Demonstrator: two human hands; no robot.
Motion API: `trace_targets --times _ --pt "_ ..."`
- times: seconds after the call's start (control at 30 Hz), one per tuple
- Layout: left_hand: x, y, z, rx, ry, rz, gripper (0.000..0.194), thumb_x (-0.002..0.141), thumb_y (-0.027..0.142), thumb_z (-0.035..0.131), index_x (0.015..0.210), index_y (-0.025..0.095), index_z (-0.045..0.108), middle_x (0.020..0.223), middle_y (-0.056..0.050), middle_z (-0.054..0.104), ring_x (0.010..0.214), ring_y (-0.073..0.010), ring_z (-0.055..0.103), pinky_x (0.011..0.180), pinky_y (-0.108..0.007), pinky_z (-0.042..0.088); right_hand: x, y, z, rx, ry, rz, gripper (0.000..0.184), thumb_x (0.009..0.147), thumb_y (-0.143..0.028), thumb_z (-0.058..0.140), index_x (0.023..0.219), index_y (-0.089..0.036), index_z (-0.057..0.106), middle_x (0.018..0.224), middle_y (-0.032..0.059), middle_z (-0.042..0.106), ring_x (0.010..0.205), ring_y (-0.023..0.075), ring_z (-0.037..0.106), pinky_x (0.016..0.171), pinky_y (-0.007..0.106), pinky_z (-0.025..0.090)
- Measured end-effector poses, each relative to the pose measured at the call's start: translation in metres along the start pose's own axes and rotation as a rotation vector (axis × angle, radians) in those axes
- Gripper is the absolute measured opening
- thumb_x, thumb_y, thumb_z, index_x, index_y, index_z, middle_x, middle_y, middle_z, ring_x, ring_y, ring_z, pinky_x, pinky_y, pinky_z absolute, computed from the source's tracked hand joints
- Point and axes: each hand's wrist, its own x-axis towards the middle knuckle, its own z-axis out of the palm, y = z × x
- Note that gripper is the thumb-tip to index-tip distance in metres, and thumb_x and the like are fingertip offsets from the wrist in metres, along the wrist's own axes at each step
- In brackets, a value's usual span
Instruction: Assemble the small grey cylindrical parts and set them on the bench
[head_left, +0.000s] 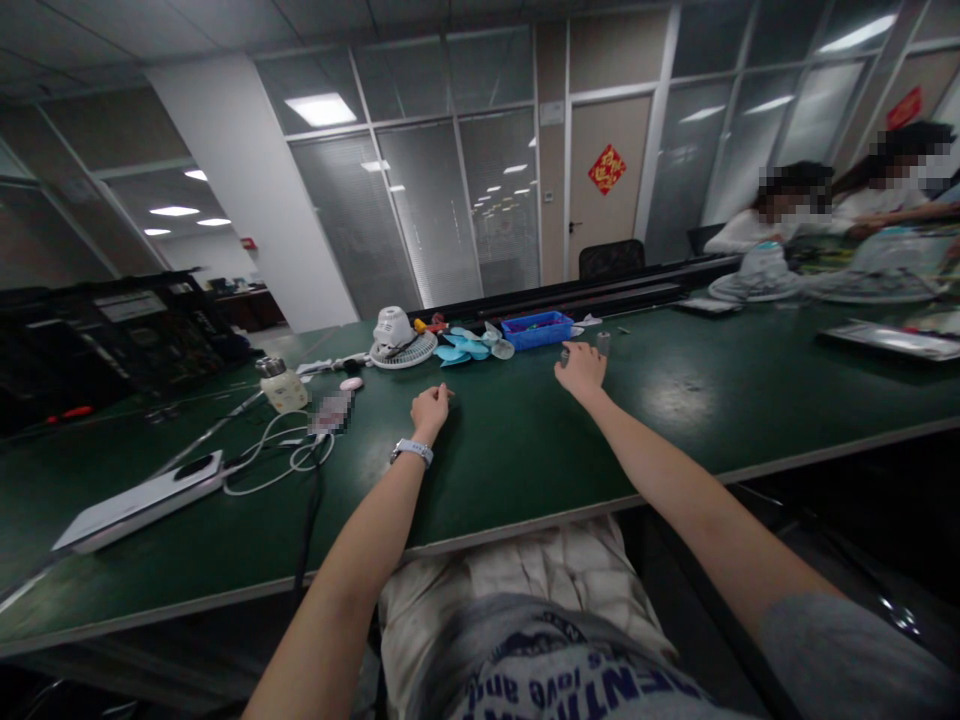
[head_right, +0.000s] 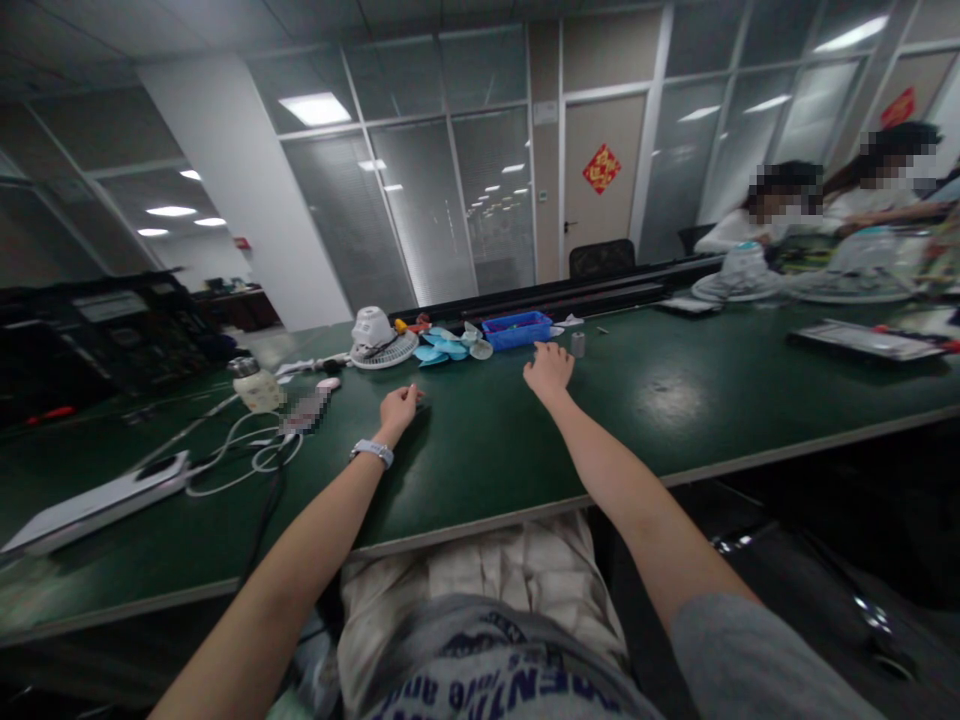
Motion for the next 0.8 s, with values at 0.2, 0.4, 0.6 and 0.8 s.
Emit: trace_targets --times 0.2,0.4,0.6,0.8 --pt "-0.003 0.002 -0.001 0.016 0.004 -0.001 0.042 0.092 0.045 0.037 0.091 0.025 0.074 0.096 -0.006 0.074 0.094 -0.0233 0.065 0.082 -0.032 0.046 0.008 0.016 0.012 0.078 -0.045 0.12 0.063 0.086 -0.038 0.055 0.141 -0.014 0.036 0.128 0.0197 0.056 0.114 0.031 0.055 0.093 0.043 0.04" --pt "-0.003 0.002 -0.001 0.023 -0.003 0.006 0.042 0.092 0.045 0.037 0.091 0.026 0.074 0.096 -0.006 0.074 0.094 -0.0239 0.065 0.081 -0.032 0.046 0.017 0.03 0.025 0.131 -0.157 0.096 0.054 0.087 -0.045 0.057 0.134 -0.02 0.047 0.118 0.0135 0.065 0.106 0.0275 0.062 0.086 0.036 0.045" --pt "-0.004 0.003 -0.002 0.034 -0.003 0.011 0.042 0.093 0.045 0.037 0.091 0.025 0.074 0.096 -0.006 0.073 0.094 -0.0238 0.065 0.081 -0.032 0.046 0.018 0.025 0.022 0.118 -0.115 0.221 0.044 0.089 -0.038 0.055 0.128 -0.019 0.05 0.113 0.0158 0.067 0.104 0.0291 0.063 0.086 0.039 0.044" --pt "-0.005 0.005 -0.002 0.027 -0.007 0.007 0.043 0.093 0.045 0.037 0.091 0.025 0.074 0.096 -0.006 0.073 0.094 -0.0236 0.065 0.082 -0.032 0.046 0.018 0.042 0.017 0.081 0.104 0.453 0.042 0.091 -0.021 0.046 0.132 -0.014 0.042 0.121 0.0211 0.059 0.111 0.0317 0.058 0.094 0.047 0.038"
